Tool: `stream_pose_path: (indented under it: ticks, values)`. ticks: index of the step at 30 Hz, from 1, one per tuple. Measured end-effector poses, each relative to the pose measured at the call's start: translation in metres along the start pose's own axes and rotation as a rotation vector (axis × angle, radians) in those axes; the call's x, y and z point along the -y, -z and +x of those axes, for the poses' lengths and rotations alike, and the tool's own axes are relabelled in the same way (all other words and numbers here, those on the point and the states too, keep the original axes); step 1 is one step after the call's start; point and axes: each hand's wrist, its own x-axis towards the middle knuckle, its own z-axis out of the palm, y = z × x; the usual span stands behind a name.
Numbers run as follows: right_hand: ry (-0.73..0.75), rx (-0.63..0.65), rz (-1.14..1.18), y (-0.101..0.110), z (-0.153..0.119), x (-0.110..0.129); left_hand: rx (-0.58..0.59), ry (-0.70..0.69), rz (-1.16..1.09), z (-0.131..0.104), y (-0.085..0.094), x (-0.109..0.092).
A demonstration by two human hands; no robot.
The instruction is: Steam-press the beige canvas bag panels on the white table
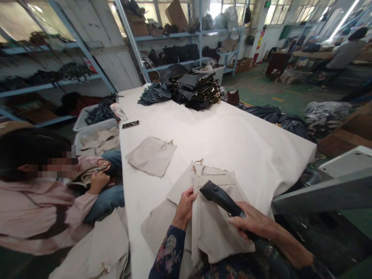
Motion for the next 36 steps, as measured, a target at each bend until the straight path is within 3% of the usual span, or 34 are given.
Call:
stream_pose_path:
  ticks: [6, 10, 13, 20, 24, 28, 30, 33, 36]
  values:
    - [0.038, 0.007, -0.023, -0.009, 0.020, -0.002, -0.004, -0.098, -0.058, -0.011, -0.014, 0.007]
    - [0.088, -0.082, -0.020, -0.005, 0.032, 0.001, 0.021, -0.050, -0.127, -0.015, -0.018, 0.017]
    - [0.064, -0.146, -0.036, 0.002, 0.028, 0.003, 0.015, -0.049, -0.131, -0.016, -0.015, 0.017]
    - [-0.019, -0.027, 0.021, -0.008, 0.001, -0.004, 0.002, -0.120, -0.063, -0.015, -0.015, 0.014]
    - [0.014, -0.016, 0.026, -0.017, 0.012, -0.007, -0.017, -0.148, -0.002, -0.018, -0.021, 0.020]
    - [0.072, -0.124, 0.049, -0.003, 0.022, -0.007, -0.007, -0.093, 0.027, -0.021, -0.012, 0.025]
    - [0.063, -0.213, 0.037, 0.012, 0.017, -0.011, -0.059, -0.122, 0.192, -0.019, -0.002, 0.024]
    - [0.013, -0.334, 0.047, 0.036, 0.000, -0.023, -0.256, -0.268, 0.703, -0.011, 0.008, 0.021]
    - [-0.072, -0.420, 0.114, 0.050, -0.017, -0.041, -0.425, -0.529, 1.192, 0.001, -0.003, 0.025]
